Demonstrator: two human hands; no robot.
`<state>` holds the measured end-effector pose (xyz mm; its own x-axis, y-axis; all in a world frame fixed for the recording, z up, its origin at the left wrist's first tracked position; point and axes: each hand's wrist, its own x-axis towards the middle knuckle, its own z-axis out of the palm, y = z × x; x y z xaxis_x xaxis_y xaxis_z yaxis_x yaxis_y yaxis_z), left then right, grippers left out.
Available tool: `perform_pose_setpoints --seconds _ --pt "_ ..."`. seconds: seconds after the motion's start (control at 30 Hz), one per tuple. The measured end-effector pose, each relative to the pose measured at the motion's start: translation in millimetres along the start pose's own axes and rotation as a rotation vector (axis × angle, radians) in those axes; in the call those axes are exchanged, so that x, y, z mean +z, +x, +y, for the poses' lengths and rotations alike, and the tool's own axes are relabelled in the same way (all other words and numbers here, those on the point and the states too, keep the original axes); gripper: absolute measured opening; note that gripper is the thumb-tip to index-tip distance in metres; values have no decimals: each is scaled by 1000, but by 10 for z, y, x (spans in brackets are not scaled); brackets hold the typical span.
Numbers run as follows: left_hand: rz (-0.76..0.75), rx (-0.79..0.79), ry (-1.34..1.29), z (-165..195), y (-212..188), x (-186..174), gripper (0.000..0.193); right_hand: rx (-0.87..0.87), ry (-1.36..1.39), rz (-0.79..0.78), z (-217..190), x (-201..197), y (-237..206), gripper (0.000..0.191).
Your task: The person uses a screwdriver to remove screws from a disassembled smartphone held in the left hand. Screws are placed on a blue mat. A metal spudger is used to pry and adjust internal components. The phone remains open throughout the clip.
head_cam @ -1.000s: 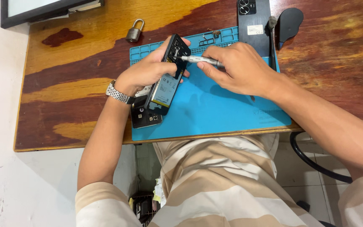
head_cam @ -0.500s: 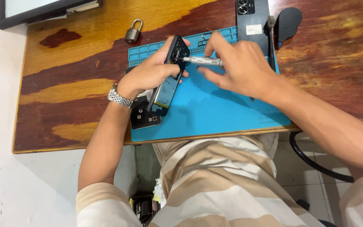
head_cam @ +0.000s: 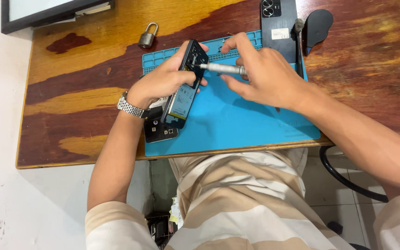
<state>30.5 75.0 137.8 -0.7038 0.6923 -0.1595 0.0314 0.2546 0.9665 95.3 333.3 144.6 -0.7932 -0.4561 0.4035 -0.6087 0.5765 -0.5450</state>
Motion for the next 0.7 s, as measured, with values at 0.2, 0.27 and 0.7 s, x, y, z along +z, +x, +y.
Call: perform_pose_setpoints --seconds 0.2,0.27,0.7 --pt "7 2 19 12 -14 2 59 36 -29 -11 5 10 -8 36" --pt "6 9 32 10 -13 -2 59 -41 -61 5 4 9 3 27" --pt "-27 13 -25 -69 9 -48 60 -29 -69 140 79 -2 22 24"
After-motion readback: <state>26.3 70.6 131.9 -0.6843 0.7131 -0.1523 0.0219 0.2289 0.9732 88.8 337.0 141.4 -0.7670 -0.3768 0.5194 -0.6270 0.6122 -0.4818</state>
